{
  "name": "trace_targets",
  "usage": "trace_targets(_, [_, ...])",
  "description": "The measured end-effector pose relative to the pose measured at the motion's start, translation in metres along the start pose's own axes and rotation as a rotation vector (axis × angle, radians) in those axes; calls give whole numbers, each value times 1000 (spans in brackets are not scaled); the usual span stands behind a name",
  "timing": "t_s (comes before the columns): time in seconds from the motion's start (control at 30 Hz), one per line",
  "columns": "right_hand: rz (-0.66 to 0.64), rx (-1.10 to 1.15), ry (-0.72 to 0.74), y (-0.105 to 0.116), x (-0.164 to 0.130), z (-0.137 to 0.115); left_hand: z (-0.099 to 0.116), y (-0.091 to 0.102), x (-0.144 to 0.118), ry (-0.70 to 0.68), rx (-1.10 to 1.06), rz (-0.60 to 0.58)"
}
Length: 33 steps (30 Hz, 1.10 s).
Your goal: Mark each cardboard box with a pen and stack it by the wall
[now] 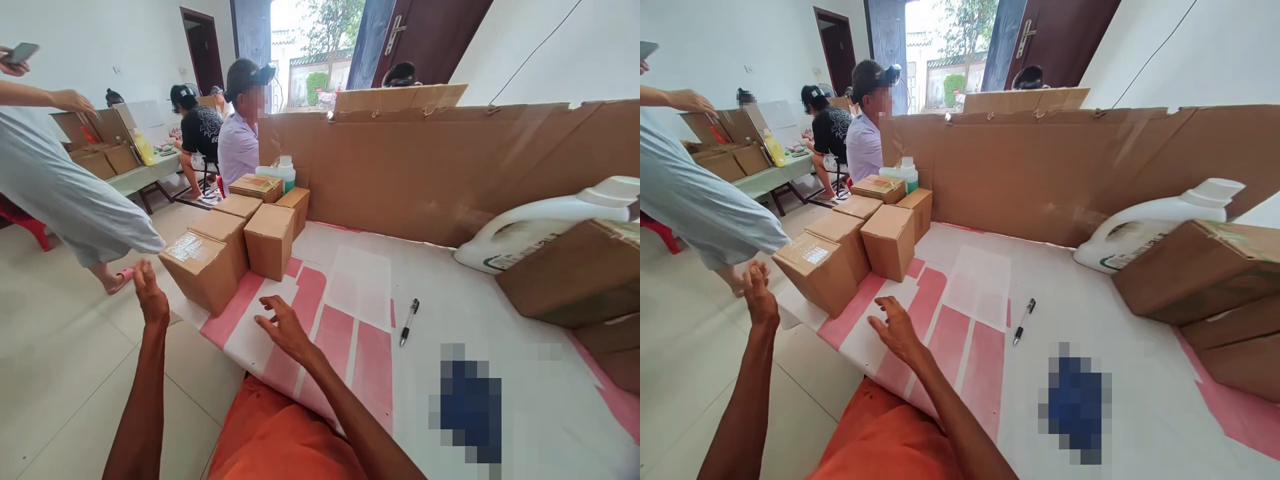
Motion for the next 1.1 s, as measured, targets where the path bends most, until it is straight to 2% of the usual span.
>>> trace_targets(0.07, [-67, -13, -24, -22, 5, -4, -42, -13, -2, 109, -66, -53])
trace_targets(0.13, [-120, -22, -66, -38, 10, -5, -63, -25, -15, 150, -107, -96])
trace_targets(0.2, [-163, -7, -110, -50, 15, -6, -67, -30, -36, 161, -116, -137])
trace_targets(0.3, [-143, 99, -138, -49, 16, -6, -50, -25, -79, 144, -82, -210])
trace_targets(0.4, [-34, 214, -124, -23, 4, -1, -15, -19, -135, 106, -72, -316])
trace_targets(0.47, [16, 253, -137, 3, -14, 6, 14, -27, -176, 40, -94, -451])
trace_targets(0.57, [119, 270, -187, 53, -50, 17, 51, -46, -226, -31, -179, -616])
trace_targets(0.67, [287, 218, -223, 105, -88, 24, 76, -73, -255, -80, -284, -743])
trace_targets(0.8, [493, 146, -284, 155, -123, 47, 88, -109, -278, -27, -357, -924])
trace_targets(0.9, [519, 247, -314, 167, -136, 76, 93, -129, -286, -58, -385, -1053])
trace_targets(1.0, [474, 359, -307, 162, -144, 101, 93, -144, -267, -133, -392, -1003])
trace_targets(1.1, [547, 367, -302, 155, -154, 117, 74, -166, -240, -64, -329, -901])
Point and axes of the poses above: each hand's wrist, its own x-axis towards the middle knuckle, its own y-axis out of the back of the hand, z = x × y, the point moved 9 cm from there along x, towards the middle knuckle, and after that the axes turned 15 degrees about -y, right-handed, at the moved point
